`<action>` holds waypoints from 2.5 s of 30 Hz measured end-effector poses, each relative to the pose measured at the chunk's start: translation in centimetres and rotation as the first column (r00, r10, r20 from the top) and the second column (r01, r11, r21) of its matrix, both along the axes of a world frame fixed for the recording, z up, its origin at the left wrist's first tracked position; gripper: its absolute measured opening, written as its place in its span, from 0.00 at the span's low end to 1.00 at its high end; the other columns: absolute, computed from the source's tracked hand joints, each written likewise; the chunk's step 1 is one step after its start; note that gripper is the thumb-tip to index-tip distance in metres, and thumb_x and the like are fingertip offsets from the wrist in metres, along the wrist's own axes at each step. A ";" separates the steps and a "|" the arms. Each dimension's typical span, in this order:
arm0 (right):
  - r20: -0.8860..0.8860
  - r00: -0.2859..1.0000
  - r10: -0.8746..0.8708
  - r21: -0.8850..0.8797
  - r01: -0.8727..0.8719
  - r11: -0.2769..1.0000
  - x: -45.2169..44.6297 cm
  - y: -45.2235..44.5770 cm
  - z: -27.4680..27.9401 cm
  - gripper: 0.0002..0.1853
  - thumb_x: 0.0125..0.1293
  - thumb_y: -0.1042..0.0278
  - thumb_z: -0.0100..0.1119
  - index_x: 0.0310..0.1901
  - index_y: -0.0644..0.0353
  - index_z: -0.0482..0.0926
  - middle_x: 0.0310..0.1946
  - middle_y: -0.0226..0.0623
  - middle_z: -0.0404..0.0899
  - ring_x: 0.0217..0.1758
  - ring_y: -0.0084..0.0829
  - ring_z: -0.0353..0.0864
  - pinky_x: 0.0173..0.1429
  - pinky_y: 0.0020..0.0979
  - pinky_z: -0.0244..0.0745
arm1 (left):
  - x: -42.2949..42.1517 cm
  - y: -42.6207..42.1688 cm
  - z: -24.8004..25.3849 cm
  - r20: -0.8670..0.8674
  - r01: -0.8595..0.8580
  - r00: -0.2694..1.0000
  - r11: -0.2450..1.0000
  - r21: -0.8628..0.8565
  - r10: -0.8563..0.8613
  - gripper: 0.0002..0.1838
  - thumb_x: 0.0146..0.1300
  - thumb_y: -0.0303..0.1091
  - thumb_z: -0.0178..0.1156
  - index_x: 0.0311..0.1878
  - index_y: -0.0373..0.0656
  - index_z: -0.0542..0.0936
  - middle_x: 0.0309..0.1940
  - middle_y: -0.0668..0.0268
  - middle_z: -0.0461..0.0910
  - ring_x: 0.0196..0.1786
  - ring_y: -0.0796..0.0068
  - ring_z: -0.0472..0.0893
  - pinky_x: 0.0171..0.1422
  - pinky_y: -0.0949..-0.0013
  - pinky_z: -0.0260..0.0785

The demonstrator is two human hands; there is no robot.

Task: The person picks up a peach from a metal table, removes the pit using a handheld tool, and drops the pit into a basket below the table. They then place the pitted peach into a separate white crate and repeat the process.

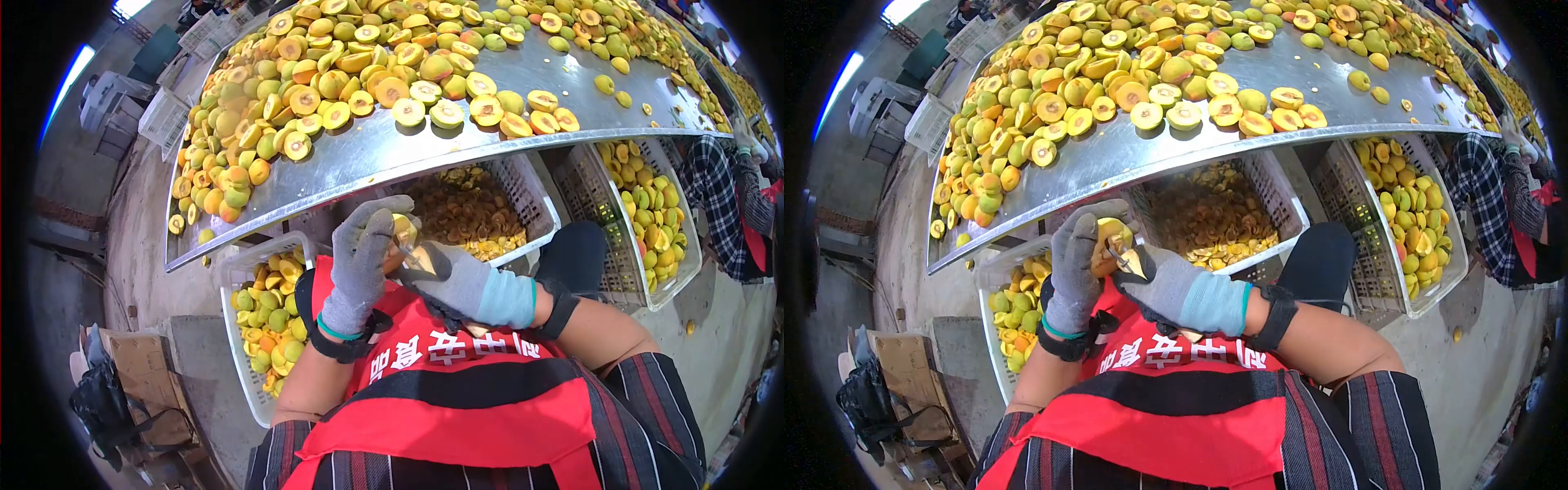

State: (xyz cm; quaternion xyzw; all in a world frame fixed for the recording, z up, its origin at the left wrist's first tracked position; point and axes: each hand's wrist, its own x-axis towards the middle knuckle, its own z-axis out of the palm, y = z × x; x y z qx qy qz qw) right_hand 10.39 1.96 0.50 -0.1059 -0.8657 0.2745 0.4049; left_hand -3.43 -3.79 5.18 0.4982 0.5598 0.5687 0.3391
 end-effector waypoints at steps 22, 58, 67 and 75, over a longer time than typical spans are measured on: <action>0.328 0.804 0.496 -0.840 0.009 0.542 1.5 -0.2 2.7 0.11 0.61 0.63 0.53 0.39 0.62 0.70 0.28 0.39 0.74 0.28 0.32 0.75 0.32 0.32 0.71 | -1.3 1.4 -1.0 -0.302 0.248 0.917 0.966 -0.078 -0.260 0.18 0.64 0.40 0.49 0.43 0.32 0.78 0.35 0.63 0.79 0.37 0.78 0.77 0.44 0.74 0.69; -0.653 0.755 -0.056 -0.529 -0.508 -0.680 4.4 3.5 -0.6 0.16 0.68 0.52 0.42 0.35 0.55 0.74 0.13 0.26 0.62 0.08 0.19 0.56 0.14 0.22 0.53 | -3.7 -1.5 -2.1 0.719 -0.190 0.683 0.982 0.007 0.127 0.34 0.64 0.62 0.39 0.55 0.39 0.69 0.41 0.53 0.79 0.33 0.59 0.81 0.23 0.73 0.70; -0.365 0.924 -0.114 -0.720 -0.357 -0.594 5.1 3.8 -3.0 0.17 0.68 0.51 0.42 0.34 0.56 0.72 0.11 0.26 0.61 0.08 0.20 0.57 0.13 0.23 0.54 | -16.9 -16.7 1.4 -0.742 -0.613 0.658 0.478 -0.629 -0.133 0.20 0.57 0.41 0.58 0.46 0.34 0.78 0.35 0.57 0.80 0.40 0.76 0.78 0.46 0.70 0.69; -0.349 0.930 -0.119 -0.707 -0.345 -0.617 4.3 3.7 -5.2 0.14 0.68 0.57 0.45 0.38 0.62 0.71 0.15 0.35 0.68 0.12 0.28 0.66 0.17 0.28 0.64 | -20.2 7.1 0.8 -0.873 -0.453 0.486 0.842 -0.292 -0.041 0.32 0.53 0.47 0.59 0.58 0.39 0.68 0.51 0.49 0.74 0.52 0.55 0.75 0.55 0.61 0.66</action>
